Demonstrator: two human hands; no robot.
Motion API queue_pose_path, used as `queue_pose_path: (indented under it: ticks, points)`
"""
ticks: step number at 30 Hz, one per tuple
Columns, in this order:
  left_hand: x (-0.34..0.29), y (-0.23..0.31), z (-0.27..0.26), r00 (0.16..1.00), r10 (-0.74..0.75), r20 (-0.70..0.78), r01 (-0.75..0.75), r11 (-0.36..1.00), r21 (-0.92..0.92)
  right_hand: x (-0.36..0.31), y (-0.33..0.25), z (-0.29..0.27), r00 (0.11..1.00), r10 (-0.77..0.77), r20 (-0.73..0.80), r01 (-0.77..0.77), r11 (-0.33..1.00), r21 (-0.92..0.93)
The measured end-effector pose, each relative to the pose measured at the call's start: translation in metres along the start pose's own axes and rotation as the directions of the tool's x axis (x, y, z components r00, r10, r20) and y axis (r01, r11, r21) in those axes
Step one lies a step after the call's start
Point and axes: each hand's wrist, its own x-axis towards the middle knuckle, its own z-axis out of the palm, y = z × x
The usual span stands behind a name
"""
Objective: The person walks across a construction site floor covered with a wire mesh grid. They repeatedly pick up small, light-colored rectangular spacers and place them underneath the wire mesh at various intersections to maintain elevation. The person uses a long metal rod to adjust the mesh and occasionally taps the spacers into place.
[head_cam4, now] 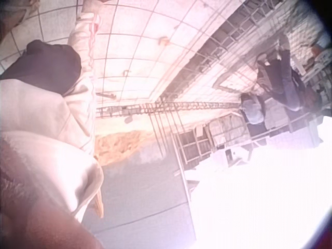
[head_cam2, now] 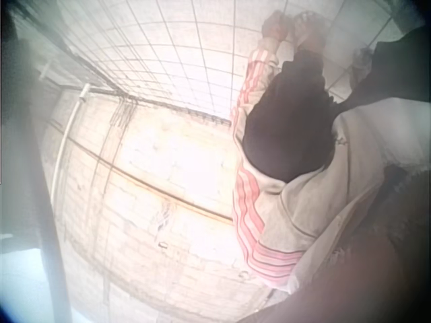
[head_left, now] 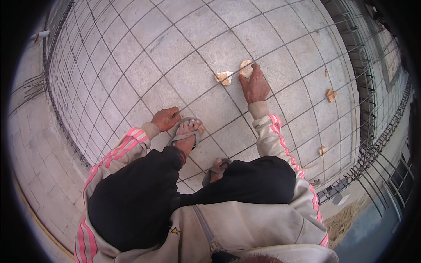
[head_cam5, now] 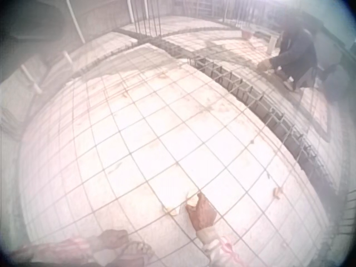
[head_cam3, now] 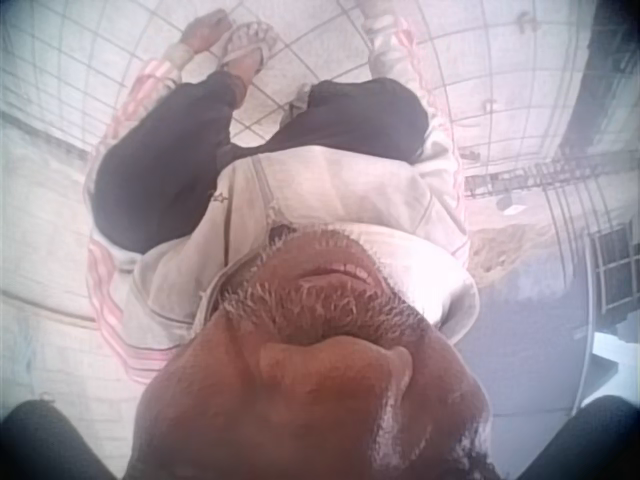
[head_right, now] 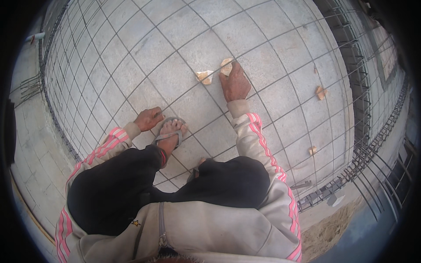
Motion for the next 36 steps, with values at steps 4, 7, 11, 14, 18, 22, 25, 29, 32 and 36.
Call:
queue_pose_path:
  ticks: [4,7,11,14,18,22,25,29,32,36]
  points:
    - [-0.001,0.001,-0.001,1.0,0.023,-0.015,-0.023,1.0,-0.006,0.008,0.013,0.005,0.999,0.031,-0.026,-0.032,0.998,-0.056]
    - [-0.001,0.0,0.0,1.0,-0.01,0.005,0.01,1.0,-0.03,0.012,0.018,0.003,0.999,-0.043,-0.025,0.041,0.998,-0.048]
    - [0.001,-0.002,0.001,1.0,0.012,-0.011,-0.011,1.0,0.01,0.009,0.016,0.005,0.996,-0.066,-0.054,0.061,0.994,-0.094]
    - [0.002,-0.003,0.002,1.0,-0.008,-0.001,0.008,1.0,0.008,0.002,0.014,0.013,0.993,-0.121,0.0,0.121,0.993,0.018]
    - [0.002,-0.004,0.002,1.0,-0.011,-0.012,0.011,1.0,0.01,-0.014,0.009,0.03,0.968,0.002,0.251,-0.131,0.856,0.5]
    - [0.003,-0.005,0.004,1.0,-0.019,-0.007,0.019,1.0,-0.018,-0.021,0.006,0.038,0.926,0.008,0.378,-0.308,0.594,0.743]
    - [0.004,-0.008,0.005,1.0,-0.022,-0.002,0.022,0.999,-0.03,-0.02,0.006,0.038,0.88,-0.02,0.474,-0.389,0.543,0.744]
    - [0.004,-0.01,0.005,1.0,0.013,-0.018,-0.014,0.999,-0.029,-0.023,0.006,0.038,0.916,0.022,0.399,-0.311,0.668,0.676]
    - [0.003,-0.008,0.004,1.0,-0.015,0.006,0.015,0.998,-0.067,-0.031,0.004,0.04,0.98,-0.002,0.198,-0.108,0.831,0.545]
    - [-0.004,-0.001,-0.001,0.999,-0.004,-0.047,0.002,0.999,-0.035,-0.036,0.006,0.039,0.996,-0.018,0.092,-0.007,0.965,0.26]
